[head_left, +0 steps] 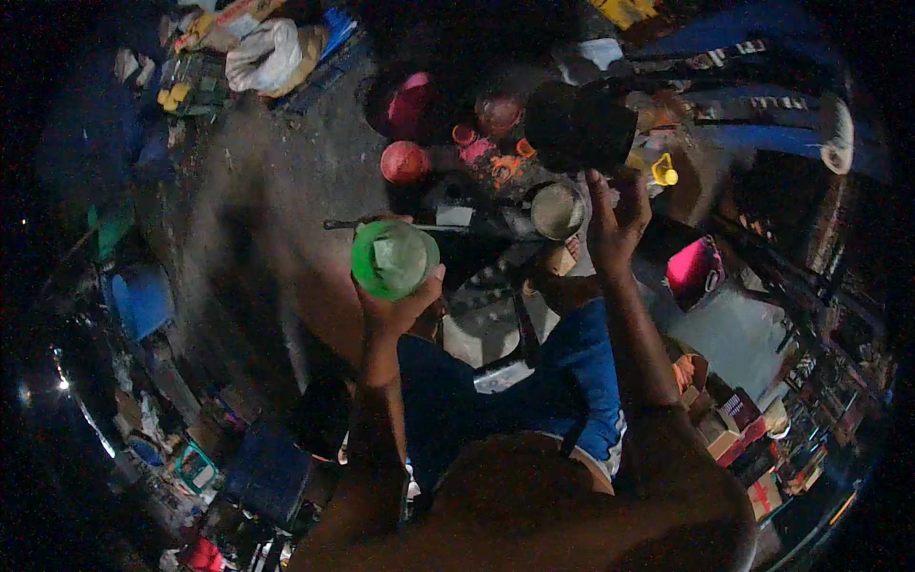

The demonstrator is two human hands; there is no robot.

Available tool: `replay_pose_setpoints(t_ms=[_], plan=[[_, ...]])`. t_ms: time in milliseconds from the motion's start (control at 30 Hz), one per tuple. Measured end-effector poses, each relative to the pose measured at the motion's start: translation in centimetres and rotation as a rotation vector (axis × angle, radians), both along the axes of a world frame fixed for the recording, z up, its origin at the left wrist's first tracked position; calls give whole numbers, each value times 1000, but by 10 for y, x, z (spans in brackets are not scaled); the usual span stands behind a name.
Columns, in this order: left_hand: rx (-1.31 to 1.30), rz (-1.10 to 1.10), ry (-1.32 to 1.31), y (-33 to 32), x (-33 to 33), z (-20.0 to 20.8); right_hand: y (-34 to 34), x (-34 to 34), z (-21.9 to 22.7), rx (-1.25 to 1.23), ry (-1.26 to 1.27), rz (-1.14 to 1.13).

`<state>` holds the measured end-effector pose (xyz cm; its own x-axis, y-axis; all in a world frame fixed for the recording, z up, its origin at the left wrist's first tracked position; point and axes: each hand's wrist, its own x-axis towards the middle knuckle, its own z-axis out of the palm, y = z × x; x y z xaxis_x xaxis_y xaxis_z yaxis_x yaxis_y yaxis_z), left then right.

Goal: The person scoops green paint from a container into a small cup and mixes it with a stick. They then pour the mixed paint into a larger green bucket.

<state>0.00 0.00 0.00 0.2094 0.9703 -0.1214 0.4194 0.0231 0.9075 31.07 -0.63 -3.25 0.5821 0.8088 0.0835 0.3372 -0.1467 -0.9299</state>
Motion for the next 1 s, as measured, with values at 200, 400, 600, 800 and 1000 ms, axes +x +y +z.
replay_pose_setpoints(t_ms=[200,400,600,800,1000], plan=[[282,210,-169,-18,-37,-117,-5,-53,-81,176,-349,207],[331,322,-386,-87,-82,-182,-43,-87,-122,341,-258,119],[487,329,-237,-143,-118,-192,-114,-107,-124,346,-287,335],[314,300,-442,-137,-107,-163,-143,-105,-165,257,-695,571],[407,296,-447,-119,-131,-195,-146,-137,-208,298,-927,739]])
